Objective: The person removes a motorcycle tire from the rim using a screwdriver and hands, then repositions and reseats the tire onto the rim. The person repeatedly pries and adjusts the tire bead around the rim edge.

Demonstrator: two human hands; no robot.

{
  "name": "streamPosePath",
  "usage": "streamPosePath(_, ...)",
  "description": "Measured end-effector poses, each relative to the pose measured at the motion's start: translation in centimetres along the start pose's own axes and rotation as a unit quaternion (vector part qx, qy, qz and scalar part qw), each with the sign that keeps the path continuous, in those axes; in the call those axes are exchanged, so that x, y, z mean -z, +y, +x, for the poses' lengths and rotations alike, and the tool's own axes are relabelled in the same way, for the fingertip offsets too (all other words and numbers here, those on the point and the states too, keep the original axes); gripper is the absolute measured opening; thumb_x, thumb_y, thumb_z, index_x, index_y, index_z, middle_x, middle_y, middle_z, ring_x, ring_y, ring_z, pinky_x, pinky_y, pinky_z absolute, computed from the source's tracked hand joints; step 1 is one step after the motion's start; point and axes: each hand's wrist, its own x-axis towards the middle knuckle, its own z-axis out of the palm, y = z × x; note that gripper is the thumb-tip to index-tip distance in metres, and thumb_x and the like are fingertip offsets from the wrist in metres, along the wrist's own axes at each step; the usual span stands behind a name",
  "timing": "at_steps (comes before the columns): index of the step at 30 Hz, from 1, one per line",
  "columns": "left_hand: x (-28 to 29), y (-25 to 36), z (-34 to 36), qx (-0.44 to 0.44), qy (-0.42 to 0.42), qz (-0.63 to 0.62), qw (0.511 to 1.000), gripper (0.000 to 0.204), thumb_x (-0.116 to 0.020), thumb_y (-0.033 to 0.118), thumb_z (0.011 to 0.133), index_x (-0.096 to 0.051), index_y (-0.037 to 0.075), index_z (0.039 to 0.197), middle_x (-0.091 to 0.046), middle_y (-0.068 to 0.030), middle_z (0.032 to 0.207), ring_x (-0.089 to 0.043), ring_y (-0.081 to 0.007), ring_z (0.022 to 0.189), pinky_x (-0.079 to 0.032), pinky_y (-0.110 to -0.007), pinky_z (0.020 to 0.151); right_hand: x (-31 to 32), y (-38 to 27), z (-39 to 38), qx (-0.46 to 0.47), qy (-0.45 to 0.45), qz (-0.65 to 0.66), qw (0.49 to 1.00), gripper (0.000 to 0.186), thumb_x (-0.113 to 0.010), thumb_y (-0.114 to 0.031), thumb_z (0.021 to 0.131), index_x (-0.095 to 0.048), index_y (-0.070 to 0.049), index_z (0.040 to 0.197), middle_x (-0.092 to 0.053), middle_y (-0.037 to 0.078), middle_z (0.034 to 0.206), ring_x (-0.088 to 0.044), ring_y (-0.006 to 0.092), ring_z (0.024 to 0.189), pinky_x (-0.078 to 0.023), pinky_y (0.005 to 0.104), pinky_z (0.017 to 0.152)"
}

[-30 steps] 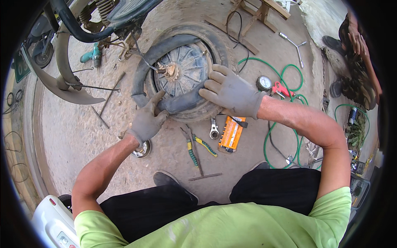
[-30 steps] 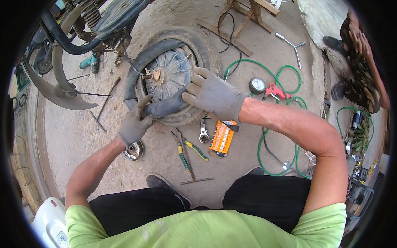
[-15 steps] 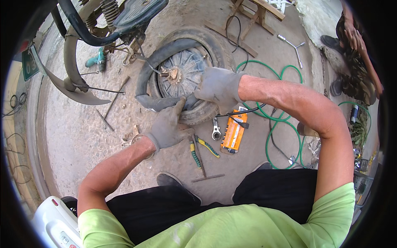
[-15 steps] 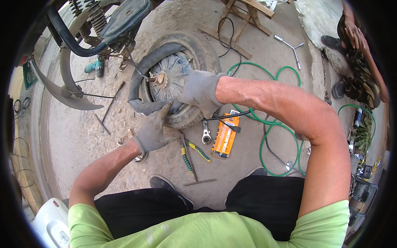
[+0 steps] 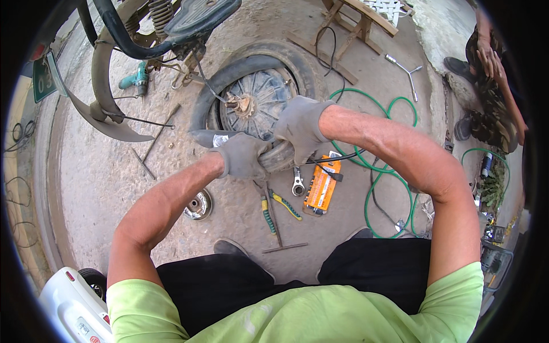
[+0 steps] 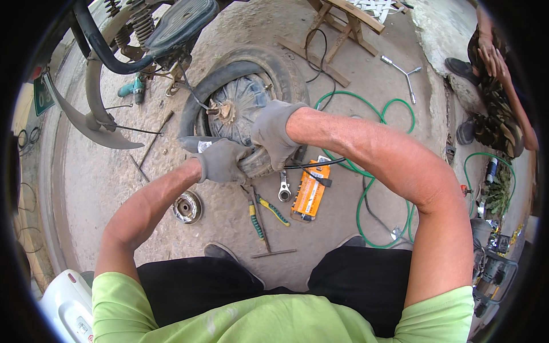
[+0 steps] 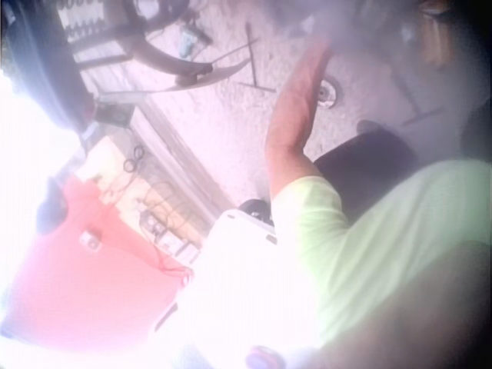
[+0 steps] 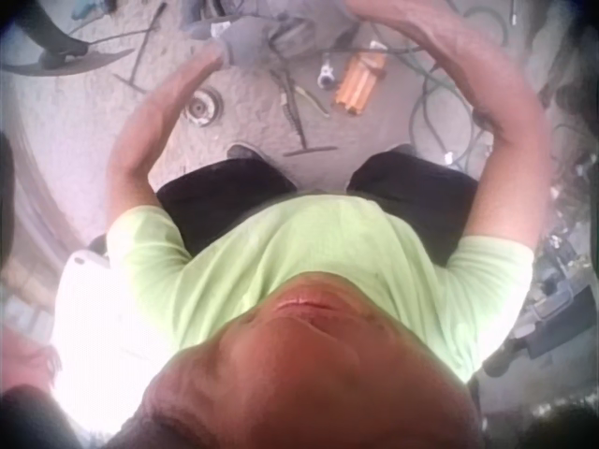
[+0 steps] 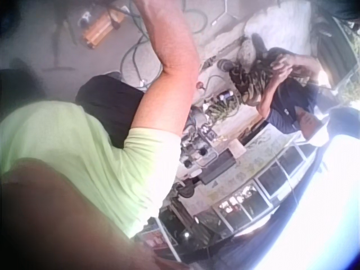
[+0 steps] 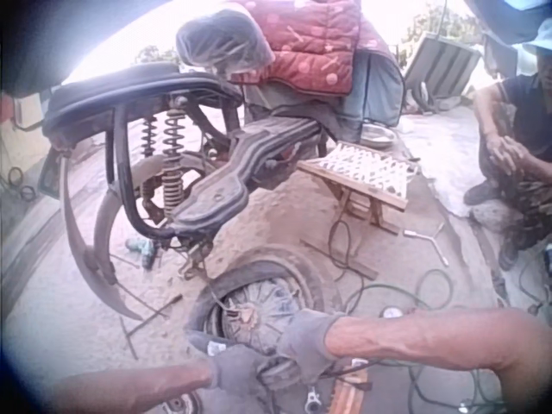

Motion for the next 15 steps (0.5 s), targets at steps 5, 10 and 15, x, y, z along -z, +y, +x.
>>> streamPosePath(5,0.5,-0.7,-0.8,0.005,-0.010,0.054,0.998,0.055,-0.095,0.039,0.076,-0.079,0.006,0.117,-0.082,-0.0248,0.104,-0.078,-0.0467,0.106,-0.061,-0.056,0.095,-2.0,-0.4,0.1,0.039,0.134,0.084,0.987,0.056,-0.091,-0.044,0.068,-0.082,-0.010,0.112,-0.081,0.017,0.093,-0.081,0.0395,0.089,-0.063,0.0500,0.080)
streamPosePath(10,-1.5,-1.9,0.8,-0.059,-0.027,0.047,0.997,0.055,-0.099,0.041,0.072,-0.083,0.008,0.114,-0.082,-0.0227,0.102,-0.077,-0.0467,0.099,-0.060,-0.055,0.091,-4.3,-1.7,-1.3,0.031,0.104,0.049,0.993,0.061,-0.092,-0.044,0.068,-0.080,-0.011,0.118,-0.083,0.015,0.098,-0.081,0.0391,0.094,-0.063,0.0512,0.083)
streamPosePath(15,-0.5,-1.5,0.1,-0.027,-0.021,0.005,0.999,0.061,-0.101,0.042,0.070,-0.085,0.013,0.120,-0.083,-0.0218,0.107,-0.078,-0.0416,0.107,-0.058,-0.053,0.097,-3.8,-2.3,-0.1,0.008,0.109,0.022,0.994,0.069,-0.092,-0.045,0.070,-0.083,-0.014,0.131,-0.086,0.012,0.106,-0.083,0.0361,0.098,-0.063,0.0535,0.086)
